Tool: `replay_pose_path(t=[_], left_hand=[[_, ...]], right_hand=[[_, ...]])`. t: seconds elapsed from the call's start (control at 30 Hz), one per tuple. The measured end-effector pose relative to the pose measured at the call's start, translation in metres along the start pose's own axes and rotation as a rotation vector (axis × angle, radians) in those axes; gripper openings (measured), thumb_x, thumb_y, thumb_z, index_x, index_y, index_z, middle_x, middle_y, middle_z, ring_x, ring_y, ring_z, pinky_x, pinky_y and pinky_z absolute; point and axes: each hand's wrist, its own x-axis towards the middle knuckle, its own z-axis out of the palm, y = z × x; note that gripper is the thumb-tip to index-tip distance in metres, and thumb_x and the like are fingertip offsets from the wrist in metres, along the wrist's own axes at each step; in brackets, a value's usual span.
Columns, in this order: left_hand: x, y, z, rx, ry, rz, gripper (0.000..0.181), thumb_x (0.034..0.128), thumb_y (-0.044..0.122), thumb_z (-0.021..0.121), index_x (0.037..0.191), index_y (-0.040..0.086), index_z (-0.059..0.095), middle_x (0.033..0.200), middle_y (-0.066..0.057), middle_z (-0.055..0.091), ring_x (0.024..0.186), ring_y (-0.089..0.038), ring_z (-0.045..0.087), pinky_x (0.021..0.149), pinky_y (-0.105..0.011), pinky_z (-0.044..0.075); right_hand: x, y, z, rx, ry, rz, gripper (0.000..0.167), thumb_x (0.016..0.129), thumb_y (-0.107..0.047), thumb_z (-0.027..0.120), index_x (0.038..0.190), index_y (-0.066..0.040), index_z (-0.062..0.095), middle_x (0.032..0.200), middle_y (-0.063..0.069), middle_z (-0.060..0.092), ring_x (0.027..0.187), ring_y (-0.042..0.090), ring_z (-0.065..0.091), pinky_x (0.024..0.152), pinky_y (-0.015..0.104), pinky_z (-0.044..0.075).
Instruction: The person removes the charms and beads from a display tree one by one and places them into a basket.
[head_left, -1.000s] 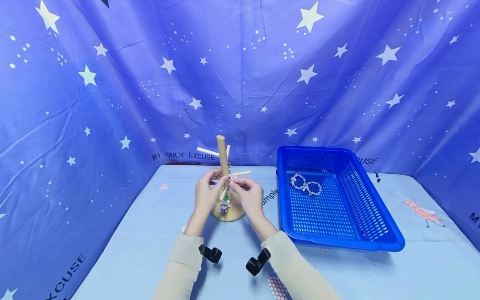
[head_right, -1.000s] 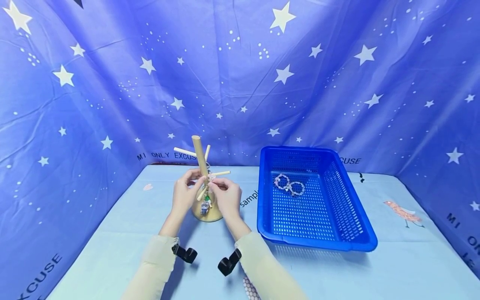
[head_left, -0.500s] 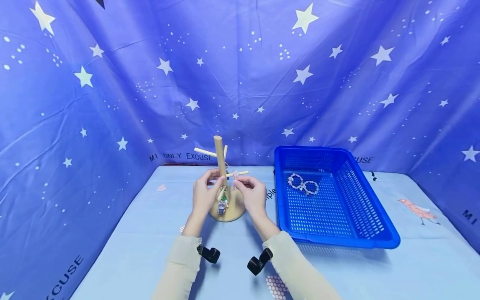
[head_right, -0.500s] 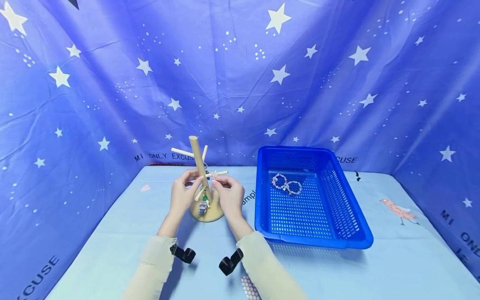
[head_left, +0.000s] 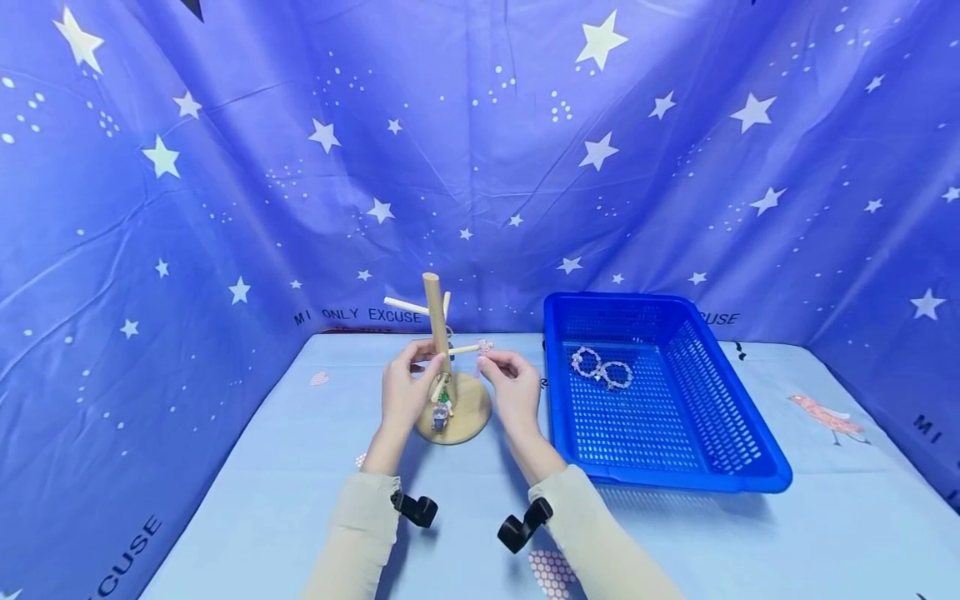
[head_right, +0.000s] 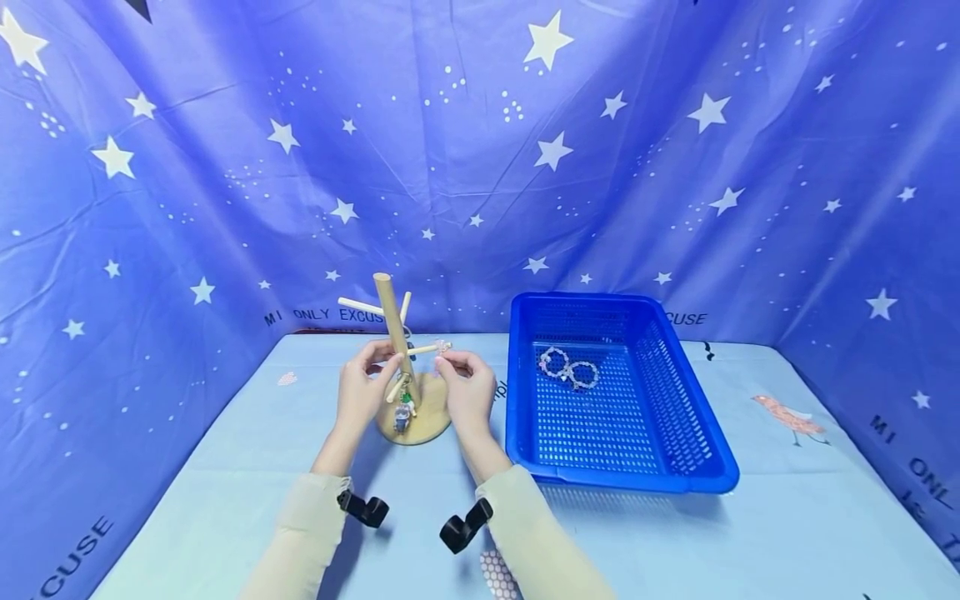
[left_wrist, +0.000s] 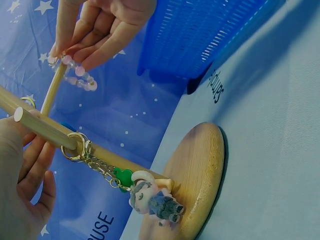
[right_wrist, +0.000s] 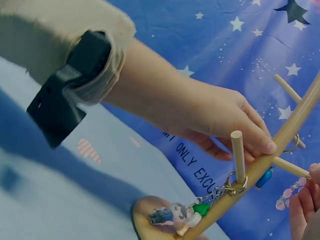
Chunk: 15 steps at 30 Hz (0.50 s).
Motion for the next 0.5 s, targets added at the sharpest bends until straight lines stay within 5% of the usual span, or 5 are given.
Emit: replay_pose_path(t=[0.23,0.5], left_hand=[[0.000,0.000,0.000,0.000,0.002,0.000,0.022,0.0909,0.016,0.073,0.110,0.004,0.071,0.101,-0.014,0.077,0.091,-0.028,0.072,0.079,-0.028,0.058],[-0.001,-0.001,0.000,0.010,0.009,0.005,0.023,0.0909,0.016,0.073,0.110,0.004,0.071,0.101,-0.014,0.077,0.088,-0.029,0.071,0.081,-0.036,0.059]], right_hand=[[-0.002,-0.006,-0.005,0.112,0.028,0.044,0.017,0.086,0.005,0.071,0.101,0.014,0.067,0.079,0.000,0.071,0.070,0.004,0.067,0.074,0.018,0.060],[-0.001,-0.013,-0.012,0.161,0.055,0.029,0.014,0.088,0.005,0.069,0.100,0.013,0.067,0.074,-0.005,0.068,0.069,0.005,0.067,0.074,0.017,0.060]])
